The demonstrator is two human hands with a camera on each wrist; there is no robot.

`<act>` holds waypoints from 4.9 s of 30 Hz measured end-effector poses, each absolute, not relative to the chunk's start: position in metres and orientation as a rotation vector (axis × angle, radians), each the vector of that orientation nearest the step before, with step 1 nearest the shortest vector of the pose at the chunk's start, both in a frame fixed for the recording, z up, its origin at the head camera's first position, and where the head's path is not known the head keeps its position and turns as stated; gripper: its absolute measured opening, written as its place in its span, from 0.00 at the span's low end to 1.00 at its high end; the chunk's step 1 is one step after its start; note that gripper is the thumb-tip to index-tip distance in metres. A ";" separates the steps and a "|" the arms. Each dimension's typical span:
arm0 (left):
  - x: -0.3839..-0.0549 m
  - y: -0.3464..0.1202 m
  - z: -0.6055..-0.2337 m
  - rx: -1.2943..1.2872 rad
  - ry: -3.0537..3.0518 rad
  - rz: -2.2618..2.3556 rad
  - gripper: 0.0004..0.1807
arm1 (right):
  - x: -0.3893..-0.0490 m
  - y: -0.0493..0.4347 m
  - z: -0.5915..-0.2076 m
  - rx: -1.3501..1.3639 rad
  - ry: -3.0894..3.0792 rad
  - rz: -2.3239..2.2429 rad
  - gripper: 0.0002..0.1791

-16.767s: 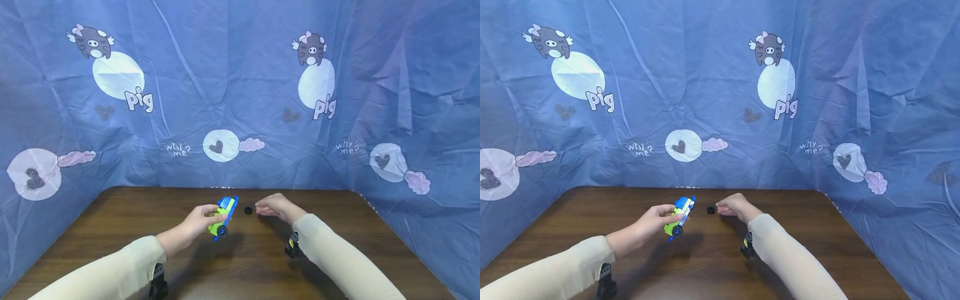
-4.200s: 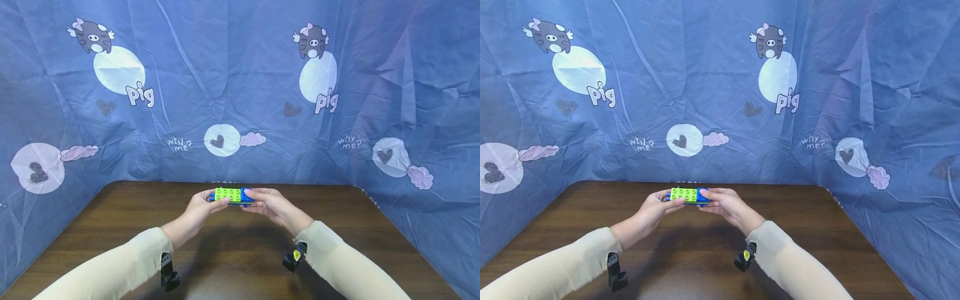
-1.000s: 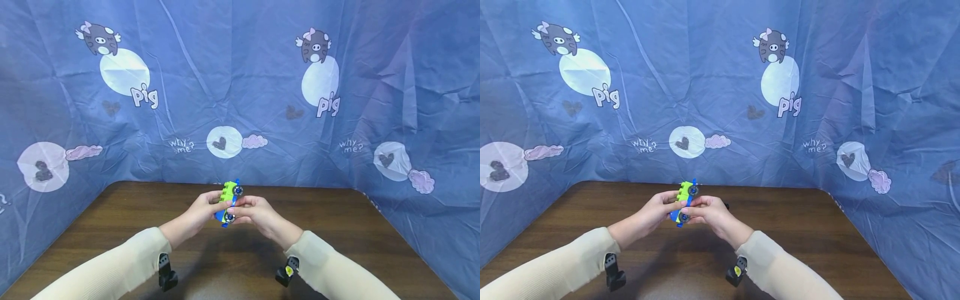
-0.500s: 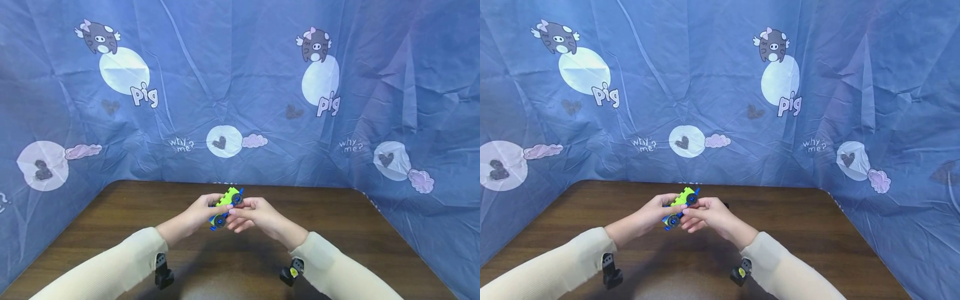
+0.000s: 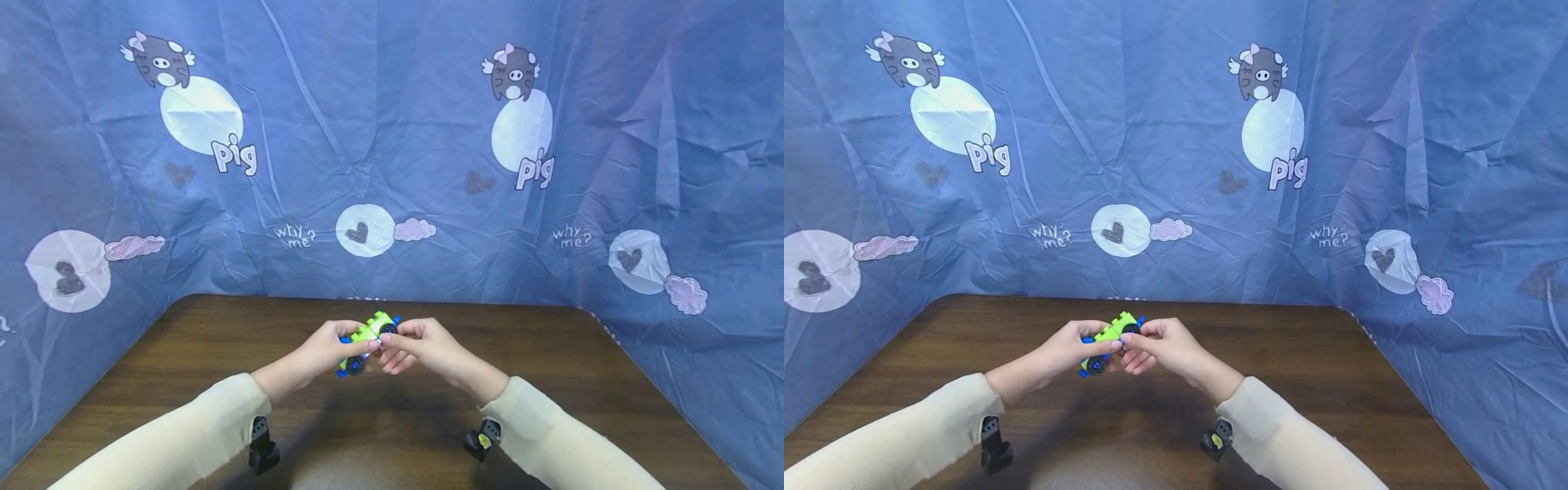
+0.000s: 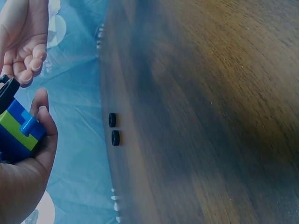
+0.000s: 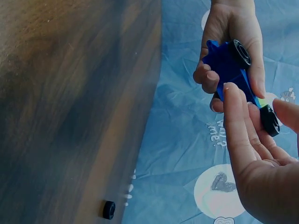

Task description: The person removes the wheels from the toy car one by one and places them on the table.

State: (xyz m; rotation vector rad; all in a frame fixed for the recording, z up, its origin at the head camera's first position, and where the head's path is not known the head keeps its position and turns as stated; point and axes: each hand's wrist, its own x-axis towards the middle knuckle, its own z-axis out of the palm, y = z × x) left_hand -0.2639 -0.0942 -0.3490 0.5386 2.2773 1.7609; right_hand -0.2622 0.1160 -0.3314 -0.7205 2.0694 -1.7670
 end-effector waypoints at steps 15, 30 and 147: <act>-0.268 -0.089 -0.349 0.572 2.495 1.646 0.20 | -0.262 0.111 -0.338 -0.691 2.335 -1.785 0.17; -0.272 -0.089 -0.351 0.512 2.616 1.553 0.21 | -0.260 0.102 -0.340 -0.614 2.633 -1.684 0.12; -0.260 -0.092 -0.350 0.470 1.990 1.763 0.22 | -0.387 0.209 -0.407 0.407 2.514 -1.608 0.10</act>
